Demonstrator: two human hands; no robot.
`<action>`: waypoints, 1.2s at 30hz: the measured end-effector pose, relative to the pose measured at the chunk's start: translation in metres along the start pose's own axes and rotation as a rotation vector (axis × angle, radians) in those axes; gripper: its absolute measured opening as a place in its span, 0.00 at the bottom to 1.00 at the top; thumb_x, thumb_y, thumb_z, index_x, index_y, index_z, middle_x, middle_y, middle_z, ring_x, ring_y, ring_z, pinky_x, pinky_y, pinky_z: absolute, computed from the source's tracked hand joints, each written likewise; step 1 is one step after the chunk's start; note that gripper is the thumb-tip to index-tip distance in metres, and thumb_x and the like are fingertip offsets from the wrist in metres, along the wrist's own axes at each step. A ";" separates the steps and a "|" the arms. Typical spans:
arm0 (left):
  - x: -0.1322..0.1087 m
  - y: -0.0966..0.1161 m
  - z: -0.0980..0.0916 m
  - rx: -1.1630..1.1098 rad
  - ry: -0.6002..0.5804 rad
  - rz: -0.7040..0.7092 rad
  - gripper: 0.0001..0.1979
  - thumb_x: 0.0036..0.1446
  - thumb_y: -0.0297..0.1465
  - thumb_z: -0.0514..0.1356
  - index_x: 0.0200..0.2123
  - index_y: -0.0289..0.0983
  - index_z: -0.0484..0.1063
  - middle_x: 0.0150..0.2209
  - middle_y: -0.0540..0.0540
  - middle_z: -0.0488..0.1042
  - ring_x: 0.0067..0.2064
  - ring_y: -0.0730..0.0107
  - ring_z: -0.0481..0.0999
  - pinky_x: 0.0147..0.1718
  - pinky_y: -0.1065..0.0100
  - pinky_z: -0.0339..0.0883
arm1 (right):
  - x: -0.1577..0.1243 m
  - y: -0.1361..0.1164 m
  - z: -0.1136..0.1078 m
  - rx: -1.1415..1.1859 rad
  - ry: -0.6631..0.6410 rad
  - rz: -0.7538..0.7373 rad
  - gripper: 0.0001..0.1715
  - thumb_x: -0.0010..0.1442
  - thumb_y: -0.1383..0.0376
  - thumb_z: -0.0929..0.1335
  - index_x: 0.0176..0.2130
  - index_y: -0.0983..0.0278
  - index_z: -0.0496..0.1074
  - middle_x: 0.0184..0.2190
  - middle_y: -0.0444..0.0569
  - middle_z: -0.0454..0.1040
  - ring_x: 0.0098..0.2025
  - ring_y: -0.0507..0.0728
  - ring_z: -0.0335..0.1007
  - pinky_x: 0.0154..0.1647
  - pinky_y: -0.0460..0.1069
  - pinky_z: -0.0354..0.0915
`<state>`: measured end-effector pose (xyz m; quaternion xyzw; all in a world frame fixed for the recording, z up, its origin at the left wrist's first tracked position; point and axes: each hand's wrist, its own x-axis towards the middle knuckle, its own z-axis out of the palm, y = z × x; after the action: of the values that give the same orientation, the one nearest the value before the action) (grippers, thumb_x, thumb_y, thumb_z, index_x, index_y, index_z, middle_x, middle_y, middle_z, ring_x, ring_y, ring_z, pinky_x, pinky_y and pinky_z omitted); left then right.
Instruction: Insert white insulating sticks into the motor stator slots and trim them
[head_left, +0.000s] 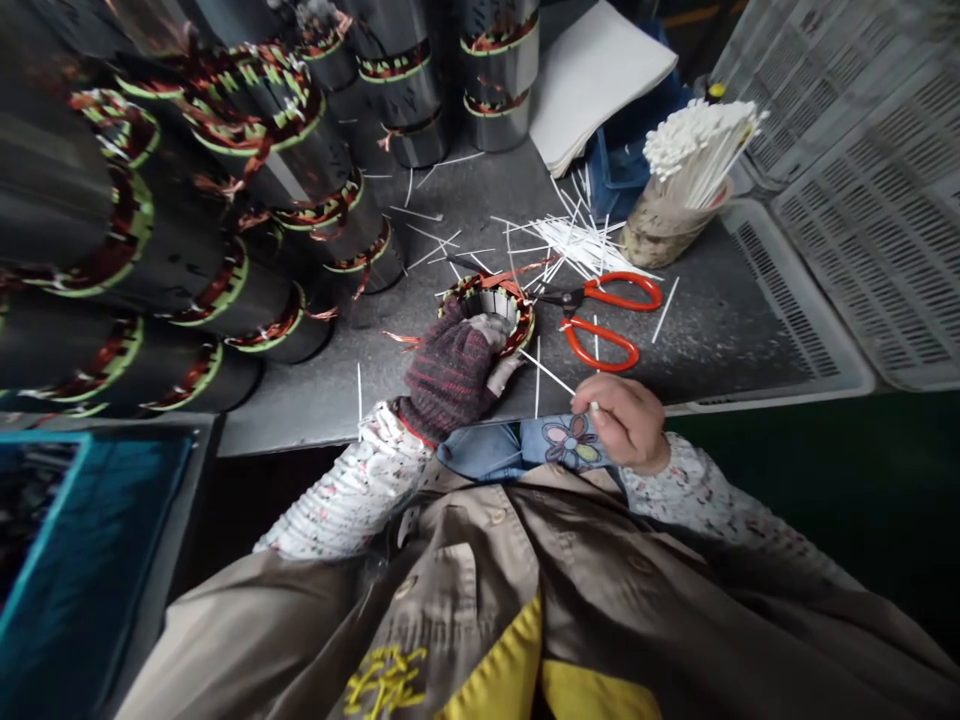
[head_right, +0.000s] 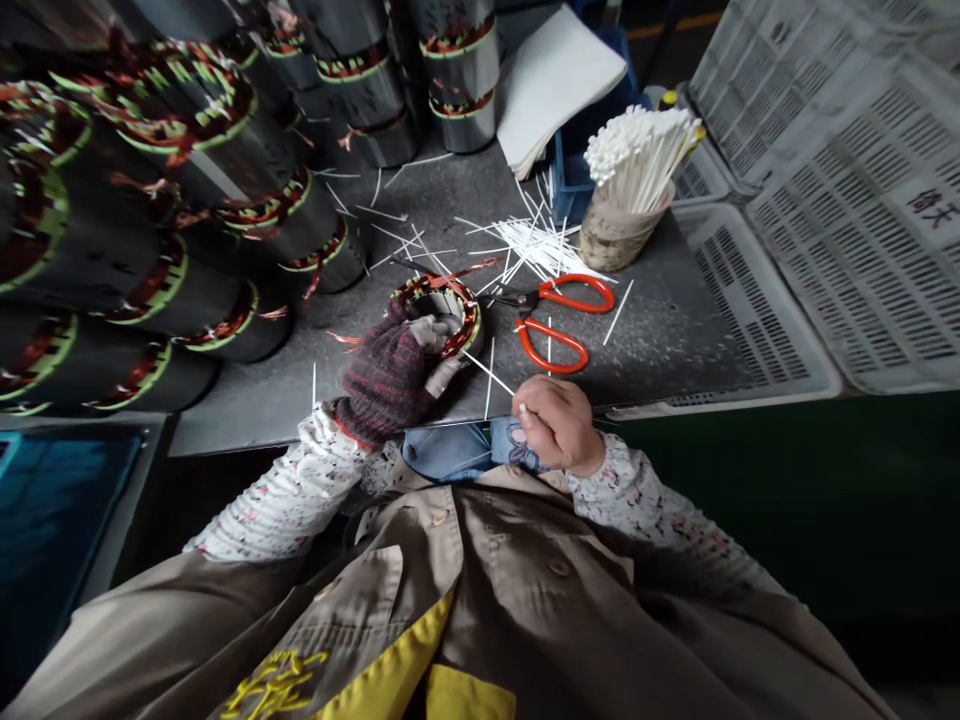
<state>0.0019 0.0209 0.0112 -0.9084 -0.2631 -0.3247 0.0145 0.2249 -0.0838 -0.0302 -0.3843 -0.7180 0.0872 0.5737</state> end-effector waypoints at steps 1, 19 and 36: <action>-0.001 0.001 0.000 -0.029 -0.023 -0.048 0.15 0.69 0.38 0.64 0.52 0.35 0.71 0.48 0.38 0.83 0.53 0.55 0.84 0.60 0.49 0.75 | 0.002 0.000 0.002 0.000 -0.012 0.026 0.13 0.69 0.65 0.63 0.32 0.59 0.69 0.25 0.46 0.77 0.26 0.55 0.75 0.30 0.51 0.72; 0.005 0.003 -0.005 -0.439 -0.064 -0.276 0.12 0.73 0.36 0.59 0.50 0.40 0.80 0.50 0.44 0.84 0.56 0.62 0.82 0.60 0.53 0.76 | 0.050 -0.005 0.038 -0.103 -0.006 0.284 0.15 0.70 0.63 0.66 0.29 0.61 0.71 0.27 0.45 0.73 0.29 0.52 0.68 0.33 0.49 0.62; 0.001 0.003 -0.002 -0.228 -0.039 -0.208 0.10 0.73 0.38 0.58 0.50 0.41 0.75 0.55 0.43 0.80 0.60 0.62 0.78 0.60 0.56 0.75 | 0.070 -0.030 0.009 0.300 -0.145 0.391 0.24 0.71 0.50 0.67 0.28 0.60 0.73 0.31 0.49 0.74 0.38 0.57 0.73 0.40 0.54 0.70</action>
<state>0.0029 0.0182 0.0134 -0.8781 -0.3175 -0.3345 -0.1275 0.2000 -0.0557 0.0362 -0.4192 -0.6484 0.3291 0.5436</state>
